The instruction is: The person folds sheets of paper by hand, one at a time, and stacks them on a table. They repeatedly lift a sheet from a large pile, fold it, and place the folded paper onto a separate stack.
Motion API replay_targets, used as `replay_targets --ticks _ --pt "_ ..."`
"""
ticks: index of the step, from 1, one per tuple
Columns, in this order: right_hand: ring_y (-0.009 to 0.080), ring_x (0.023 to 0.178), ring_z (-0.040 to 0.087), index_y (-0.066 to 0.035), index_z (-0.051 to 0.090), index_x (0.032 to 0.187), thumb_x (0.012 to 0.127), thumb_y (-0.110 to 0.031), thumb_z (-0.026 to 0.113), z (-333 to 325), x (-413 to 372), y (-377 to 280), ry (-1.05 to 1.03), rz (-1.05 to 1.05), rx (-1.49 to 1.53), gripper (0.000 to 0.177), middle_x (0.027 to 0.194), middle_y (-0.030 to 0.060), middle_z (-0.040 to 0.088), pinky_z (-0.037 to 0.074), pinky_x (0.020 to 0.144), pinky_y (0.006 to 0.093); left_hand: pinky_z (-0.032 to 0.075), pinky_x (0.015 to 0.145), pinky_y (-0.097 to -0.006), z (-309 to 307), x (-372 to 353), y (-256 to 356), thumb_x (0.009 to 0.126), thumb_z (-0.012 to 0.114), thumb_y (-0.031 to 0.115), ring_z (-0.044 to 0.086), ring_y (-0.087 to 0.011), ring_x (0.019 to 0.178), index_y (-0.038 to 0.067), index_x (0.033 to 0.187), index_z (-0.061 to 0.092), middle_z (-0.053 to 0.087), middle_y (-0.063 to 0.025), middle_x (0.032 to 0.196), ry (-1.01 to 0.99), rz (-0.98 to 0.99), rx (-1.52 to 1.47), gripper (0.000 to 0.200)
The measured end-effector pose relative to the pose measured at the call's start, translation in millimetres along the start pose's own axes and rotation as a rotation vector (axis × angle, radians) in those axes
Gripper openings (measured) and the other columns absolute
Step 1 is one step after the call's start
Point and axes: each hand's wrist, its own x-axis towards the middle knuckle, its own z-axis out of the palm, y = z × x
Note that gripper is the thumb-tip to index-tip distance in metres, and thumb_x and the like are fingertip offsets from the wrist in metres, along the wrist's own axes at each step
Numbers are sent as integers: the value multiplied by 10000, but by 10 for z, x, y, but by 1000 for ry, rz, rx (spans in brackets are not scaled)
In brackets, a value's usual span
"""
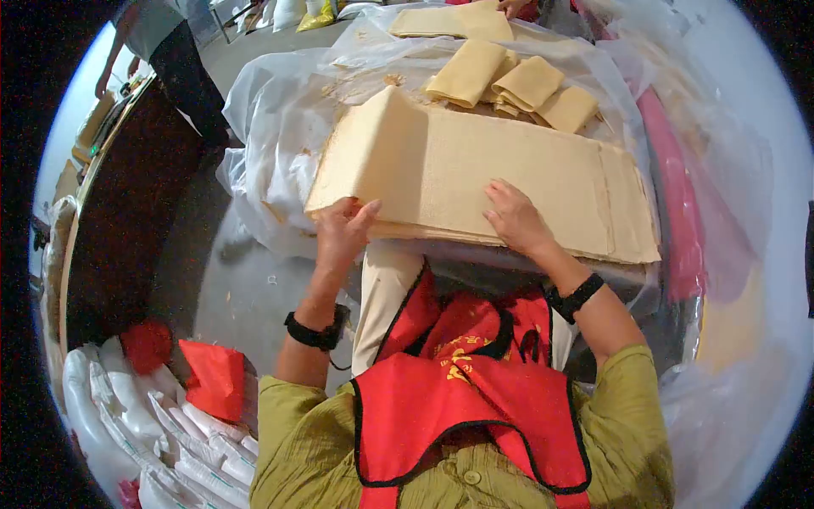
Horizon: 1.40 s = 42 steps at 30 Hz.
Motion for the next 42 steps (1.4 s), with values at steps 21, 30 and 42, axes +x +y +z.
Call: replay_targets --ticks 21,30,42 --pt "278 1125 430 -24 528 1062 752 -221 588 -89 -91 11 16 26 -26 372 1173 133 491 329 954 372 432 788 -336 93 518 -549 808 590 197 527 -203 953 33 1091 528 537 -76 1097 137 -170 -1190 333" --pt "287 1074 469 -21 526 1061 728 -184 612 -18 -97 7 100 -17 -71 380 1135 142 514 348 937 368 441 758 -285 -195 446 54 804 577 131 583 -238 856 23 879 638 615 -94 962 547 631 83 145" --pt "108 743 561 -75 580 919 814 -205 579 -421 399 -497 -8 820 1495 168 844 30 584 477 626 260 474 781 -349 923 -32 324 723 542 -7 573 -328 909 7 1000 577 578 -182 997 127 917 170 280"
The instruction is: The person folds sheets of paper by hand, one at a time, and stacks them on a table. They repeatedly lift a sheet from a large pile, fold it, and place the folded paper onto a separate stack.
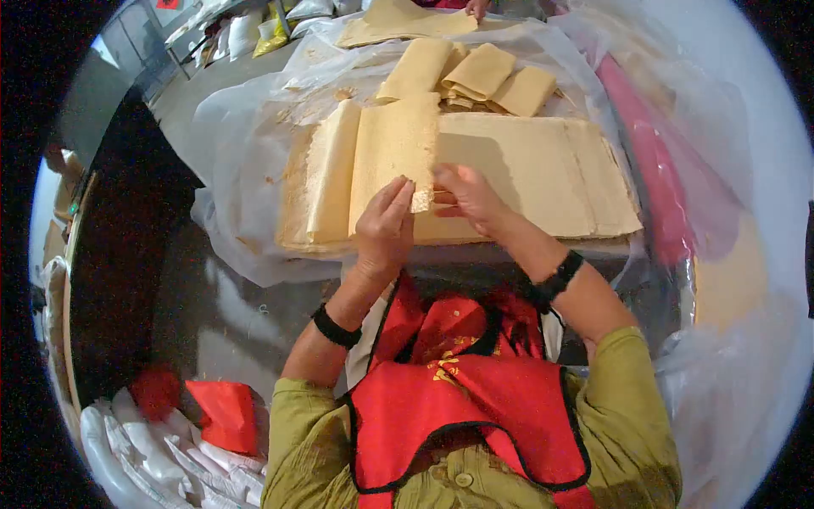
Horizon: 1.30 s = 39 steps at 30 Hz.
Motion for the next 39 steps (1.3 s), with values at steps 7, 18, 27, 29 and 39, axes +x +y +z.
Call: replay_targets --ticks 7,18,27,29,39 --pt "128 621 572 -31 581 887 803 -114 560 -76 487 175 -1 44 -166 120 711 33 590 488 557 267 428 794 -261 97 61 -625 875 474 249 563 -169 907 -23 1035 577 603 -119 1026 -16 -576 -629 332" --pt "156 746 586 54 552 984 762 -38 590 -894 311 375 210 -101 -116 244 856 87 604 487 657 274 395 550 -256 -9 -26 -1433 858 511 282 442 -94 597 -13 925 602 503 -4 653 59 -809 -443 316" --pt "278 859 577 17 486 1112 706 -159 646 -1029 77 207 460 -261 -1070 470 968 165 585 458 747 359 481 693 -321 149 230 -740 761 629 285 610 -280 786 -35 1090 533 615 -202 905 -407 -659 55 468" --pt "324 954 533 9 435 1168 690 -228 665 -918 -62 110 556 -409 -1264 581 1060 202 538 419 823 388 500 638 -349 175 261 -728 749 640 286 616 -284 721 -42 1106 513 618 -200 881 -493 -628 124 501" --pt "349 1034 493 39 436 1156 738 -211 584 -232 -165 310 329 -908 -1378 509 1102 212 521 385 874 424 488 487 -331 265 627 -470 801 555 229 584 -213 574 39 953 462 560 -87 700 -395 -1198 -963 260"
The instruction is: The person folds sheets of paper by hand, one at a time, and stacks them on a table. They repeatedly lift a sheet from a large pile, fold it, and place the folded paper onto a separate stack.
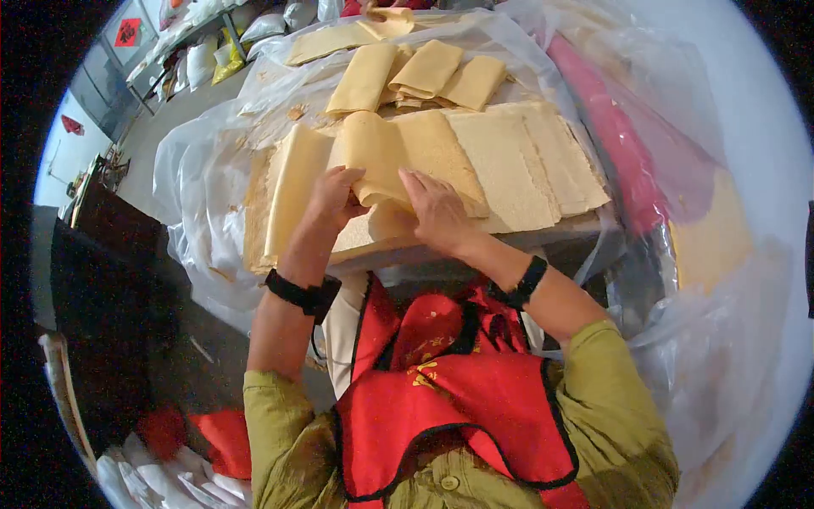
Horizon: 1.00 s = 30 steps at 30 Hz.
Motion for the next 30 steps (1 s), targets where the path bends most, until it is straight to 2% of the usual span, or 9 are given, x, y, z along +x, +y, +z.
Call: replay_targets --ticks 3,5,7,10,11,16,19,25,30 --pt "351 806 573 30 559 967 771 -173 538 -96 95 222 -171 265 268 283 844 197 607 446 707 414 508 599 -380 -36 -101 -54 834 514 302 606 -268 728 36 1068 362 571 -139 810 -71 -45 -279 386" --pt "277 606 567 19 591 824 790 -153 533 194 84 753 109 364 156 185 623 120 597 438 568 381 505 657 -408 -258 63 -223 855 471 338 599 -301 805 28 1120 304 563 -179 889 -38 -71 -331 441" --pt "123 634 518 8 589 867 800 -183 552 -430 254 838 241 699 509 206 703 52 568 427 534 324 510 694 -420 -423 123 -360 879 418 358 587 -327 882 7 1163 277 531 -230 1019 -1 -49 -409 473" --pt "192 756 566 35 528 1030 731 -125 629 -1303 447 1510 530 486 1018 354 908 88 577 482 637 335 518 676 -404 -381 106 -301 884 407 364 590 -322 875 -2 1183 270 534 -233 1020 40 -55 -329 493" --pt "212 800 572 43 508 1065 722 -72 632 -1551 579 1742 697 729 777 383 949 96 573 490 668 346 522 658 -391 -374 109 -274 884 409 359 594 -312 865 -2 1183 271 536 -230 1018 48 -62 -319 488" --pt "264 842 583 -8 487 1122 744 -59 584 -2674 831 1514 876 435 701 393 956 119 594 476 754 364 532 576 -329 -431 184 -285 878 435 337 612 -258 801 2 1171 308 550 -210 992 105 -61 -207 464" --pt "178 771 572 35 528 997 790 -133 581 -2830 964 1361 827 361 299 272 892 62 594 482 626 318 528 534 -301 -678 225 -243 862 476 338 617 -233 756 7 1120 380 559 -190 976 154 -40 -161 431" --pt "286 733 584 -57 571 927 798 -92 460 -1566 1073 926 454 -342 -618 174 804 107 616 476 647 370 501 727 -356 -340 -228 -102 820 555 356 580 -244 897 -29 1189 379 555 -156 1015 -1 188 130 561" --pt "278 743 594 -64 569 884 753 -90 478 -5 498 100 -48 -112 -97 162 770 127 592 478 628 391 441 853 -418 330 -547 -426 861 480 381 533 -295 989 25 1200 389 534 -166 1080 -151 148 -288 500"
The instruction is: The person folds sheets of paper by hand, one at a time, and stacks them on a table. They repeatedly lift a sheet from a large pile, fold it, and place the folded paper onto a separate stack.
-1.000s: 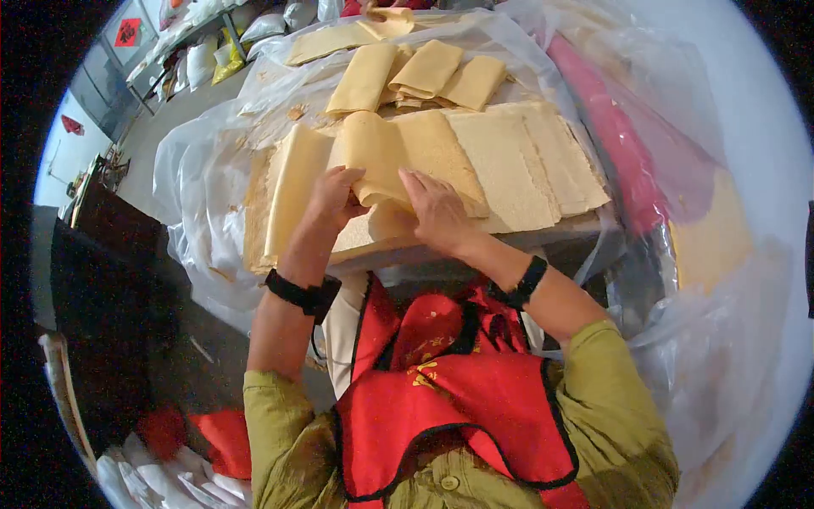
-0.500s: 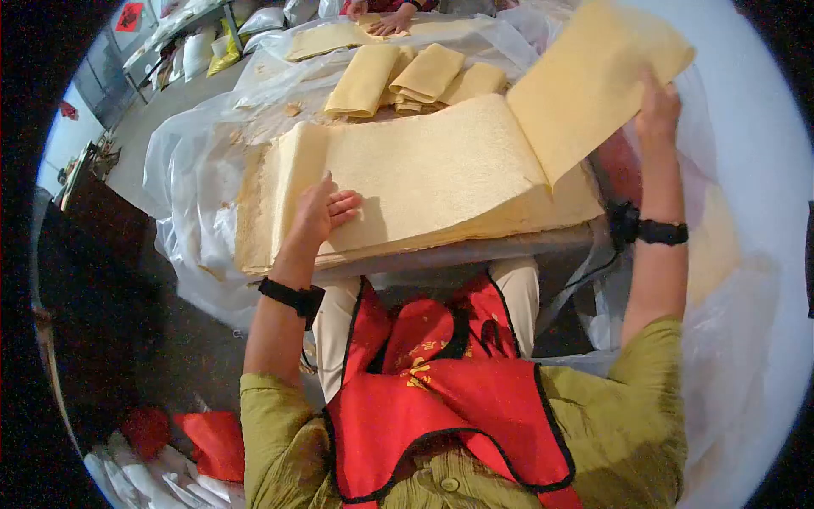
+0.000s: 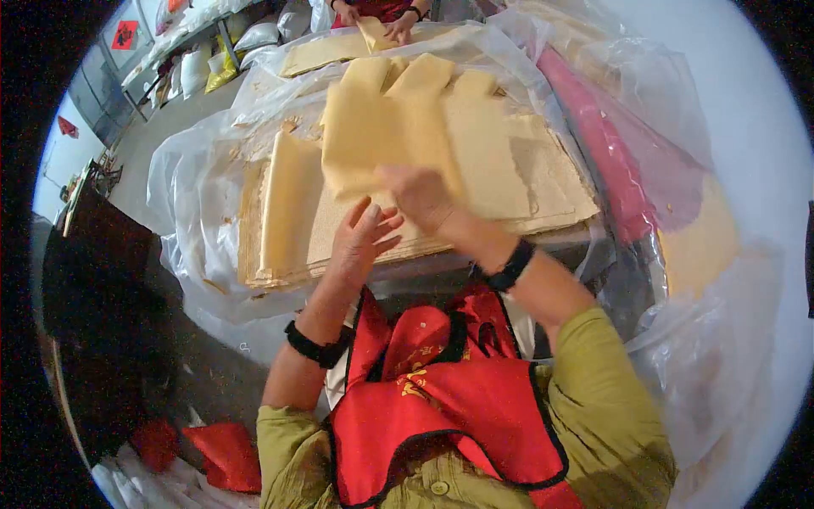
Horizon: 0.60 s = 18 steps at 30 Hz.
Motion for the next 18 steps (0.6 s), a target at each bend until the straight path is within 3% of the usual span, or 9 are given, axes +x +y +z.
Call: replay_targets --ticks 2,6,9,11,12,13,14,17,18 --pt "270 772 595 -47 559 885 744 -101 487 221 -217 -181 -355 -16 105 167 829 124 595 483 640 383 447 837 -420 -243 156 -294 861 464 401 537 -308 973 16 1173 408 546 -165 1043 -6 -71 -90 499" --pt "269 819 585 -70 565 858 728 -137 510 257 -423 -342 -118 -139 132 156 889 123 588 482 681 369 529 582 -383 -701 270 -593 840 541 278 588 -240 725 16 1021 483 568 -123 884 194 -145 -278 323" --pt "285 821 573 -75 580 938 744 -183 524 -68 -554 100 -106 -315 49 229 907 144 582 467 704 362 517 558 -348 -635 -69 -150 846 528 255 608 -240 694 15 990 496 591 -123 829 260 -221 -94 282" --pt "264 787 585 -28 567 958 777 -275 562 -325 -661 438 -19 120 140 306 840 144 586 469 665 348 506 546 -320 -724 -326 28 825 574 236 620 -230 666 5 956 529 606 -124 748 97 -324 -72 269" --pt "228 712 595 -25 566 973 765 -269 590 -373 -749 687 -81 511 289 322 764 133 597 470 635 336 504 543 -323 -666 -451 42 817 590 245 617 -226 643 3 946 536 606 -118 728 99 -277 115 279" --pt "269 727 596 -16 559 990 745 -282 607 -443 -821 918 -111 616 251 364 790 148 608 470 662 351 502 541 -327 -558 -572 28 809 605 253 614 -223 620 1 935 543 605 -111 708 100 -230 299 289" --pt "310 743 597 -7 551 1007 726 -294 623 -488 -879 1093 -141 720 210 408 817 162 619 469 689 367 500 538 -330 -454 -635 -11 800 621 261 611 -219 597 -2 925 550 604 -105 689 98 -180 483 300" --pt "265 624 596 19 543 960 718 -306 654 -382 -1045 1397 -50 729 83 420 700 138 607 474 554 373 464 714 -397 -148 -457 -127 683 714 262 567 -277 856 10 949 548 578 -129 924 55 606 1145 402" --pt "239 606 589 25 539 953 722 -304 656 -420 -1005 1356 -79 879 256 418 679 124 595 463 512 363 448 773 -412 -57 -358 -129 655 729 265 545 -289 937 15 961 544 562 -134 993 54 897 1389 435"
